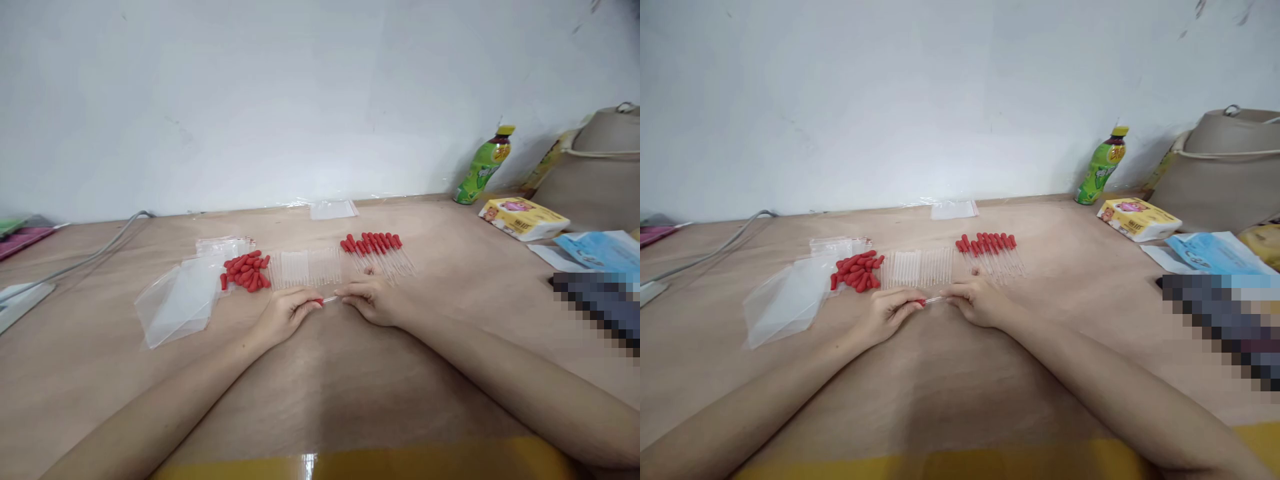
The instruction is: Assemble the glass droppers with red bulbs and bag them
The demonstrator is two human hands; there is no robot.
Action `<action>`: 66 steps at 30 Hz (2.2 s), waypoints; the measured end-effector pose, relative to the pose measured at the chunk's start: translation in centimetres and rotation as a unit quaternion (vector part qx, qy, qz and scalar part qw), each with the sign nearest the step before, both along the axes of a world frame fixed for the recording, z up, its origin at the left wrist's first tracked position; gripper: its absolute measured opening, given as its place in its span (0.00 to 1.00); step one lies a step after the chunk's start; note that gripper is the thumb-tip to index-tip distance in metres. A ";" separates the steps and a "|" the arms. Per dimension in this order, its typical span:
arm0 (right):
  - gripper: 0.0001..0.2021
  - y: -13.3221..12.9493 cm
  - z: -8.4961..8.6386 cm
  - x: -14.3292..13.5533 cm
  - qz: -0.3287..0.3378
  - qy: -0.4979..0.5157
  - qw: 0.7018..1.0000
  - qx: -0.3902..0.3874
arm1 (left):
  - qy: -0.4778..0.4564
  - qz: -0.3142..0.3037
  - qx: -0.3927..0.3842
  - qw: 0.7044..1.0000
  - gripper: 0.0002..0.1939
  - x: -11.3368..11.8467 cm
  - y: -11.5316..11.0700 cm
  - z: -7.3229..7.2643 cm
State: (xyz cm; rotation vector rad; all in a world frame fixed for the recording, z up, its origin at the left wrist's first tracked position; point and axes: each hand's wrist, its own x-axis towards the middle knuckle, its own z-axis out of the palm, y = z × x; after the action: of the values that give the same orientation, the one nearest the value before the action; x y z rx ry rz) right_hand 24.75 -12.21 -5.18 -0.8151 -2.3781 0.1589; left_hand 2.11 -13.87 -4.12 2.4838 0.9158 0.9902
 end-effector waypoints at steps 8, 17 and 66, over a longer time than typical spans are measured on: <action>0.10 -0.4 -0.1 -0.6 -0.031 -0.051 0.994 0.091 | 0.041 0.044 0.009 0.998 0.08 0.0 0.2 -0.6; 0.10 -0.2 0.1 -1.5 -0.030 -0.030 0.998 0.052 | 0.042 0.025 0.030 0.998 0.08 0.0 0.7 -0.9; 0.15 4.6 3.0 -1.5 -0.345 -0.114 0.927 -0.091 | 0.087 0.165 0.159 0.970 0.07 -0.2 1.5 -0.7</action>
State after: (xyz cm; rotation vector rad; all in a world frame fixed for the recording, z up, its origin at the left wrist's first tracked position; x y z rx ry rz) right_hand 23.27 -7.63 -2.16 -1.7862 -2.1448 -0.0077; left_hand 1.96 -12.40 -4.83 2.7779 1.3546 1.1094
